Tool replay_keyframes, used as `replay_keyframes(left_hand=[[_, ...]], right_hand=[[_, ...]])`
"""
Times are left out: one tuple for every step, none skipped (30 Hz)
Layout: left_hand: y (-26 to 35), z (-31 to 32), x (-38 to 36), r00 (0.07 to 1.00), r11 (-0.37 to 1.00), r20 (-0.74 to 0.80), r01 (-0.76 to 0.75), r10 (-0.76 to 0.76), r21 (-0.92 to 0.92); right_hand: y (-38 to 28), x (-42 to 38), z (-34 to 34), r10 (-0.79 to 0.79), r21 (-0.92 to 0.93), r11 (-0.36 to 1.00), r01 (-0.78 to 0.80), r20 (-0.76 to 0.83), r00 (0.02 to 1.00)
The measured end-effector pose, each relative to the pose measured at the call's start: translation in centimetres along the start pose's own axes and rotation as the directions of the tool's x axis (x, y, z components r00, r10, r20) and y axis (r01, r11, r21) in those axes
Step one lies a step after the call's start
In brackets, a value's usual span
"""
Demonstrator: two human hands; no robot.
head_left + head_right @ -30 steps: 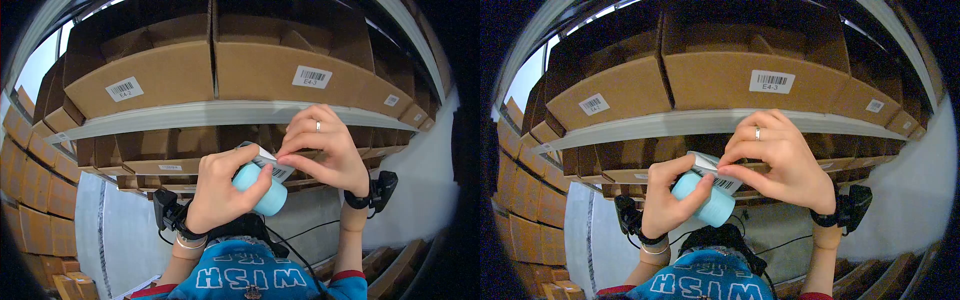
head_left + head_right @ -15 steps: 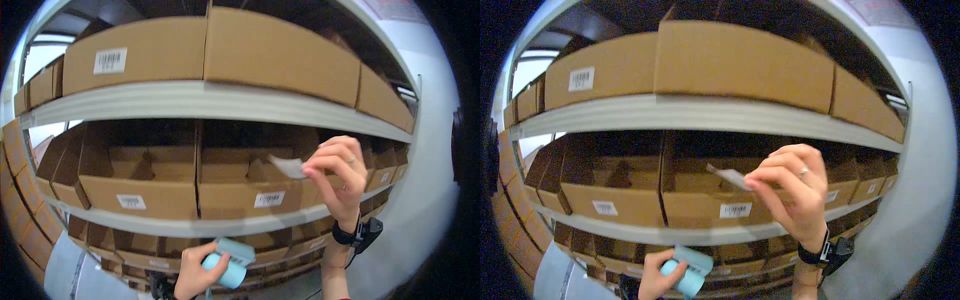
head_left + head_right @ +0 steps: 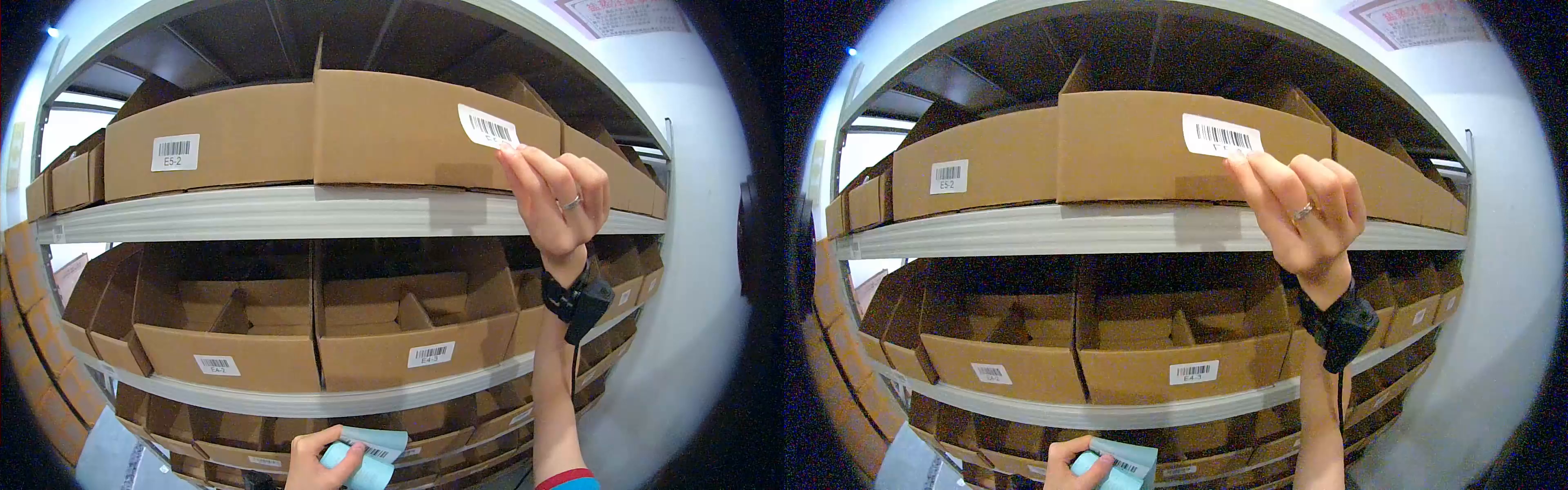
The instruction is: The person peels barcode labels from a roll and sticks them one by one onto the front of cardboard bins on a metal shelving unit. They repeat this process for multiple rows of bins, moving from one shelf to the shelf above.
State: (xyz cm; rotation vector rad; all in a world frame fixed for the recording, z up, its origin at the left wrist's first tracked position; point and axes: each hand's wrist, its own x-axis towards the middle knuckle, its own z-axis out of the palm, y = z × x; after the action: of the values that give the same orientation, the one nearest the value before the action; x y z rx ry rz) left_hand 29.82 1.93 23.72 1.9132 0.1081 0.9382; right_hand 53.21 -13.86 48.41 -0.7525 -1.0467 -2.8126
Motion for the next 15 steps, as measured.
replay_keyframes(left_hand=[[0.1, 0.0, 0.0, 1.000, 1.000, 0.002, 0.006, -0.006, -0.017], [0.3, -0.1, 0.0, 1.000, 0.999, 0.004, 0.011, -0.011, -0.033], [0.5, -0.1, 0.1, 1.000, 0.999, 0.006, 0.017, -0.016, -0.051], [0.6, -0.2, 0.1, 1.000, 0.999, 0.007, 0.020, -0.020, -0.044], [0.7, -0.3, 0.0, 1.000, 0.999, 0.009, 0.024, -0.023, -0.038], [0.8, -0.4, 0.0, 1.000, 0.999, 0.010, 0.027, -0.027, -0.032], [1.0, -0.4, 0.0, 1.000, 0.998, 0.009, 0.030, -0.030, -0.048], [1.2, -0.4, 0.0, 0.999, 0.997, 0.008, 0.034, -0.033, -0.064], [1.2, -0.4, 0.1, 0.999, 0.996, 0.007, 0.036, -0.035, -0.081], [1.2, -0.4, 0.0, 0.999, 0.996, 0.001, 0.038, -0.038, -0.075], [1.1, -0.4, 0.0, 0.999, 0.997, -0.005, 0.040, -0.041, -0.068], [1.0, -0.4, 0.0, 0.999, 0.997, -0.010, 0.043, -0.043, -0.060], [0.8, -0.4, 0.0, 0.999, 0.998, -0.017, 0.039, -0.039, -0.048], [0.5, -0.4, 0.0, 0.999, 0.999, -0.023, 0.035, -0.036, -0.036], [0.3, -0.4, 0.0, 0.999, 0.999, -0.030, 0.033, -0.033, -0.023]], right_hand=[[0.1, 0.0, 0.2, -0.009, 0.004, 1.000, 0.009, -0.003, 1.000], [0.2, 0.1, 0.3, -0.018, 0.006, 1.000, 0.018, -0.006, 1.000], [0.3, 0.1, 0.6, -0.027, 0.009, 1.000, 0.027, -0.009, 1.000], [0.6, 0.1, 0.8, -0.047, 0.016, 0.999, 0.047, -0.012, 0.999], [0.7, 0.0, 1.0, -0.044, 0.021, 0.999, 0.044, -0.002, 0.999], [0.7, -0.2, 1.1, -0.042, 0.026, 0.999, 0.042, 0.008, 0.999], [0.7, -0.3, 1.3, -0.040, 0.031, 0.999, 0.040, 0.017, 0.999], [0.7, -0.4, 1.4, -0.037, 0.039, 0.999, 0.037, 0.016, 0.999], [0.7, -0.5, 1.6, -0.034, 0.046, 0.998, 0.034, 0.015, 0.999], [0.7, -0.6, 1.7, -0.032, 0.052, 0.998, 0.031, 0.014, 0.999], [0.7, -0.7, 1.9, -0.034, 0.052, 0.998, 0.033, 0.019, 0.999], [0.6, -0.8, 2.0, -0.036, 0.051, 0.998, 0.034, 0.025, 0.999], [0.6, -0.9, 2.2, -0.037, 0.051, 0.998, 0.036, 0.030, 0.999], [0.6, -1.1, 2.4, -0.040, 0.058, 0.998, 0.037, 0.039, 0.998], [0.6, -1.2, 2.6, -0.041, 0.065, 0.997, 0.038, 0.049, 0.998]])
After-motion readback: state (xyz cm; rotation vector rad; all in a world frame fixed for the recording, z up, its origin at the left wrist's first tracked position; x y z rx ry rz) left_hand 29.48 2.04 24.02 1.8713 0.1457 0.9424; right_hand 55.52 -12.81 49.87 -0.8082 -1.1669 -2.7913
